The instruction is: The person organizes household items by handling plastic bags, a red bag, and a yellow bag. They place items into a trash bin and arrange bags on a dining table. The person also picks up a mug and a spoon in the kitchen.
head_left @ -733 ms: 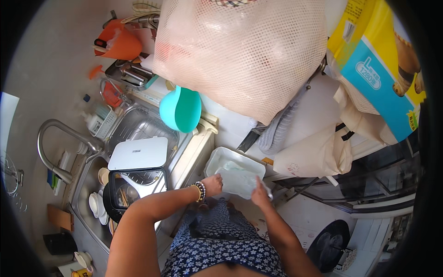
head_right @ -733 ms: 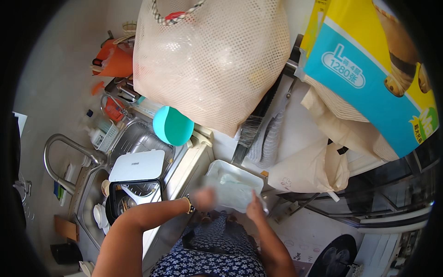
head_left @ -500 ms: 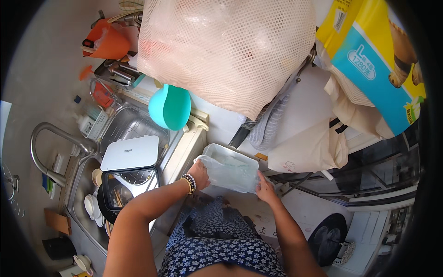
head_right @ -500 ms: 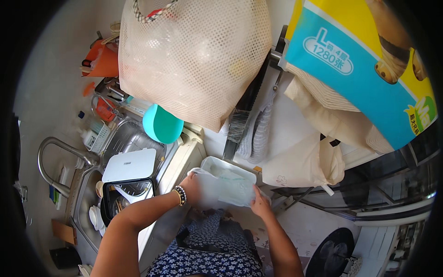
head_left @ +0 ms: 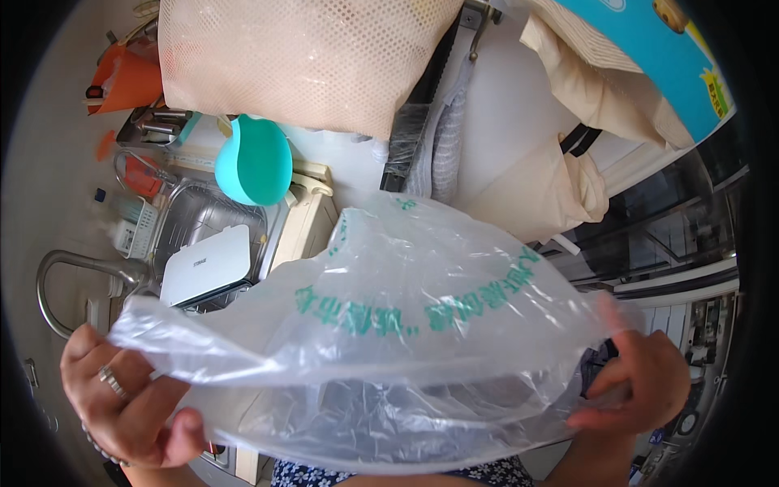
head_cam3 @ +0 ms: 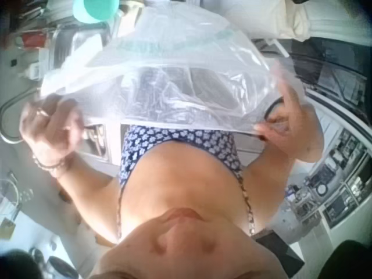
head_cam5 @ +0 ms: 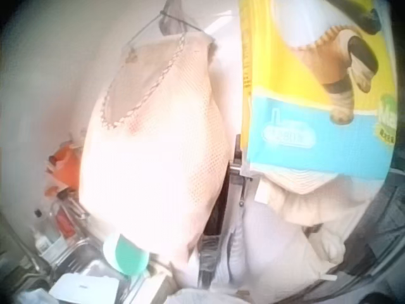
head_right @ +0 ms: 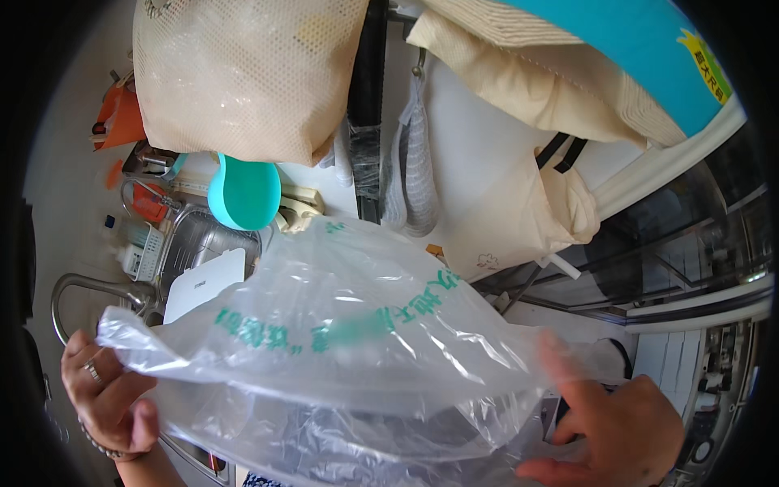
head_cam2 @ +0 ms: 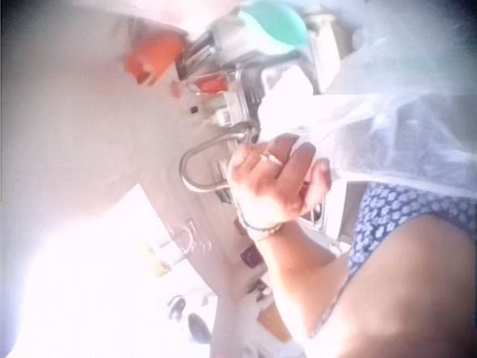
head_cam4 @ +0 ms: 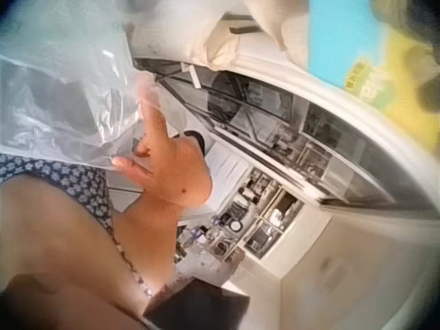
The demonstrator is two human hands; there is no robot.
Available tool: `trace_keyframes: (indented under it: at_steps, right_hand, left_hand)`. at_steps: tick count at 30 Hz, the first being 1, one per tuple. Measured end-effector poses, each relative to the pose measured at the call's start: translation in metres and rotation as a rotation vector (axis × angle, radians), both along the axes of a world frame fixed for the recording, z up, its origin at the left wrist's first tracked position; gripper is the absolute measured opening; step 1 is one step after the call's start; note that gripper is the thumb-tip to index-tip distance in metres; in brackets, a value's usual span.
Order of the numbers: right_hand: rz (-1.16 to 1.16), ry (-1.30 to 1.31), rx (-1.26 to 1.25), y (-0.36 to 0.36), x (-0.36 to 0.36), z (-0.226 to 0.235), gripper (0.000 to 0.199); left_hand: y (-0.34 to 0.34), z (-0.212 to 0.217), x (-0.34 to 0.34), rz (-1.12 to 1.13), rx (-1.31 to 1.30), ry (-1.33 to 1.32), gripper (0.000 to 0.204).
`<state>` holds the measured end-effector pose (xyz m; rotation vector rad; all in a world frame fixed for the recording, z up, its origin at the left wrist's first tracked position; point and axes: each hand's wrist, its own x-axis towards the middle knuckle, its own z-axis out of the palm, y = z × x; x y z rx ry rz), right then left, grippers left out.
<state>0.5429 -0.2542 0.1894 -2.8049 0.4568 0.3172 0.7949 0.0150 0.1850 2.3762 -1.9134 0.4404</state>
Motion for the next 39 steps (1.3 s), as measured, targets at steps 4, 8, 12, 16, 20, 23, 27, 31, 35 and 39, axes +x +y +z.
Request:
trace_keyframes:
  at_steps: [4, 8, 12, 16, 20, 23, 27, 31, 35, 39]
  right_hand:
    - [0.202, -0.136, -0.289, 0.014, -0.018, 0.018, 0.095]
    - [0.265, -0.13, -0.384, 0.021, -0.016, 0.018, 0.093]
    - [0.264, -0.119, -0.343, 0.023, -0.007, 0.006, 0.091]
    - [0.053, 0.015, -0.115, 0.005, 0.023, -0.077, 0.09]
    - [-0.044, 0.745, 0.588, -0.013, 0.052, -0.228, 0.091]
    - [-0.259, 0.438, 0.493, -0.024, 0.058, -0.267, 0.092]
    - [-0.297, 0.44, 0.617, -0.036, 0.055, -0.273, 0.093]
    - [-0.378, 0.297, 0.619, -0.044, 0.053, -0.262, 0.089]
    - [-0.361, 0.274, 0.67, -0.053, 0.042, -0.224, 0.087]
    - [-0.214, 0.098, 0.718, -0.034, 0.013, -0.084, 0.084]
  left_hand:
    - [0.038, 0.014, 0.002, -0.099, 0.014, -0.108, 0.039]
    - [0.055, 0.019, 0.011, -0.194, -0.127, -0.063, 0.044]
    - [0.053, 0.015, 0.006, -0.047, -0.132, -0.043, 0.041]
    - [-0.005, -0.076, 0.035, 0.011, 0.234, 0.132, 0.032]
    - [-0.023, -0.256, 0.029, -0.128, 0.84, 0.287, 0.037]
    - [-0.068, -0.271, 0.04, 0.104, 0.671, 0.234, 0.04]
    - [-0.082, -0.289, 0.046, 0.101, 0.634, 0.171, 0.045]
    - [-0.101, -0.266, 0.051, 0.139, 0.56, 0.138, 0.049]
    - [-0.088, -0.218, 0.053, 0.001, 0.422, 0.178, 0.049]
    - [-0.043, -0.089, 0.038, -0.075, 0.21, 0.353, 0.051]
